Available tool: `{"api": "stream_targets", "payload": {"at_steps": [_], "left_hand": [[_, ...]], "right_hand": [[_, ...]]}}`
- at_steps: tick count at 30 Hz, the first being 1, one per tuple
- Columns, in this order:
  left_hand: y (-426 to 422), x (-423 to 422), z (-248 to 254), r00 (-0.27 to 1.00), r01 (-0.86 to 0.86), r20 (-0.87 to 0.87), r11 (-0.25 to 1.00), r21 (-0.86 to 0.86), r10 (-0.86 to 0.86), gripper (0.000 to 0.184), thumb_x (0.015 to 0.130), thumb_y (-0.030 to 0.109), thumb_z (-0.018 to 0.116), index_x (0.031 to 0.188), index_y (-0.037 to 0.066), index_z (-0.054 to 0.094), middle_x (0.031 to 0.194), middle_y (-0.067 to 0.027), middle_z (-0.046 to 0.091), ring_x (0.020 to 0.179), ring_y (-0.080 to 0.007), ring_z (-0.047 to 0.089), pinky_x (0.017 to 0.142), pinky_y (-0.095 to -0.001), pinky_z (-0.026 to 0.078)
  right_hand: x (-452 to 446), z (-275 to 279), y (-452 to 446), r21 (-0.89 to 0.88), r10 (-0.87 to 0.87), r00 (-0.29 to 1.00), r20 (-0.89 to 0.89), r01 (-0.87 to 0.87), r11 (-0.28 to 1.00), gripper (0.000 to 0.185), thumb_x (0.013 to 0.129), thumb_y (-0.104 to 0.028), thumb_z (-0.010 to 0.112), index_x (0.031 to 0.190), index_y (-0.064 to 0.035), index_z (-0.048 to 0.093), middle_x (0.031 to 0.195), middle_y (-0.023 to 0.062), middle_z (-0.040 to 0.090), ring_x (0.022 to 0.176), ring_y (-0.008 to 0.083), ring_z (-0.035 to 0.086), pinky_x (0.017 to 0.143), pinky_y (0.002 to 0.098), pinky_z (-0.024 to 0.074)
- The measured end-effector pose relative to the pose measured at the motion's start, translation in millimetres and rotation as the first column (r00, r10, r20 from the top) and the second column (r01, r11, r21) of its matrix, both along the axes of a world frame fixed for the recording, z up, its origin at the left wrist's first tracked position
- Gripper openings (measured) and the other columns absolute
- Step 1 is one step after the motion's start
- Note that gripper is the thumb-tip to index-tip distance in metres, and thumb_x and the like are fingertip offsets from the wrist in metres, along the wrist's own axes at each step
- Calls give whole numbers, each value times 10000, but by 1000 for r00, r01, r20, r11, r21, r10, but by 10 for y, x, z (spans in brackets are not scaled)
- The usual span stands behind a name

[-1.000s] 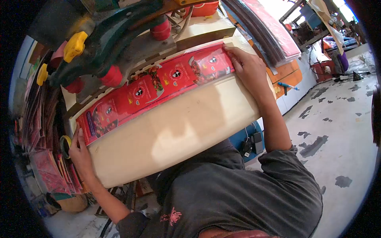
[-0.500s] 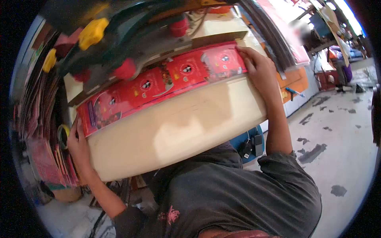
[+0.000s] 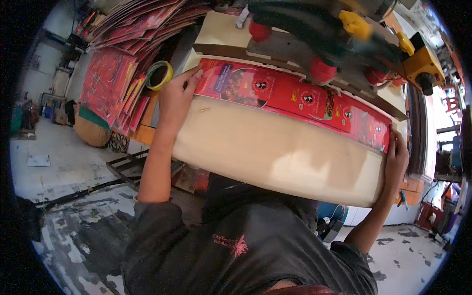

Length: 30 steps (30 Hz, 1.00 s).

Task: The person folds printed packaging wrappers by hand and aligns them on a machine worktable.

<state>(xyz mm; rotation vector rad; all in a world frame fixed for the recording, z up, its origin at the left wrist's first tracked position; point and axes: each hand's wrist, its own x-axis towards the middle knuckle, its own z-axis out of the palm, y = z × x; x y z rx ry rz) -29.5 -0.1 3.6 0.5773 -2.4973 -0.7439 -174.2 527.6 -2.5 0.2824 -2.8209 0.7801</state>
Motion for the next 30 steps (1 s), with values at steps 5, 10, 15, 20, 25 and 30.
{"api": "stream_targets", "payload": {"at_steps": [5,10,15,20,25,30], "left_hand": [[-81,-29,-82,999,32,-11,997,-65,-32,344,992,353,632,1180,87,741,978,-226,721,881,-369,713,778,-388,540],[-93,-24,-72,1000,15,23,997,-70,-13,337,987,357,636,1177,100,743,971,-234,710,878,-385,707,764,-408,541],[-136,-34,-112,999,35,12,996,-77,-34,330,985,355,636,1177,109,744,970,-233,708,880,-394,702,761,-418,544],[-136,-39,-111,999,34,22,994,-107,-32,335,990,355,626,1165,95,747,986,-227,709,890,-397,700,767,-422,546],[-180,-49,-183,999,49,14,996,-81,-48,331,991,349,626,1159,92,749,1014,-225,709,936,-395,696,786,-416,546],[-135,-38,-117,996,78,-31,996,-51,-80,354,994,355,625,1169,69,740,1036,-217,718,944,-391,695,812,-408,537]], "right_hand": [[9,-59,9,-55,10,1000,16,-9,998,336,1046,-179,519,1320,-30,642,1268,176,688,1208,262,649,1029,363,465],[16,-28,-4,-42,16,1000,20,-15,999,336,1053,-183,513,1318,-21,641,1289,166,683,1214,257,643,1040,360,457],[13,-21,-2,-55,-3,998,60,6,998,334,1058,-183,509,1313,-14,641,1253,167,696,1166,255,658,1021,364,467],[-13,-74,65,-82,18,999,51,-14,996,335,1054,-183,520,1311,-1,636,1239,180,696,1158,255,656,1021,360,463],[-4,-62,42,-79,49,999,17,-47,996,335,1053,-168,512,1317,1,631,1255,175,691,1177,242,646,1035,354,455],[7,-32,-10,-83,16,999,32,-14,996,340,1046,-152,509,1323,5,629,1273,157,692,1191,233,640,1048,354,451]]}}
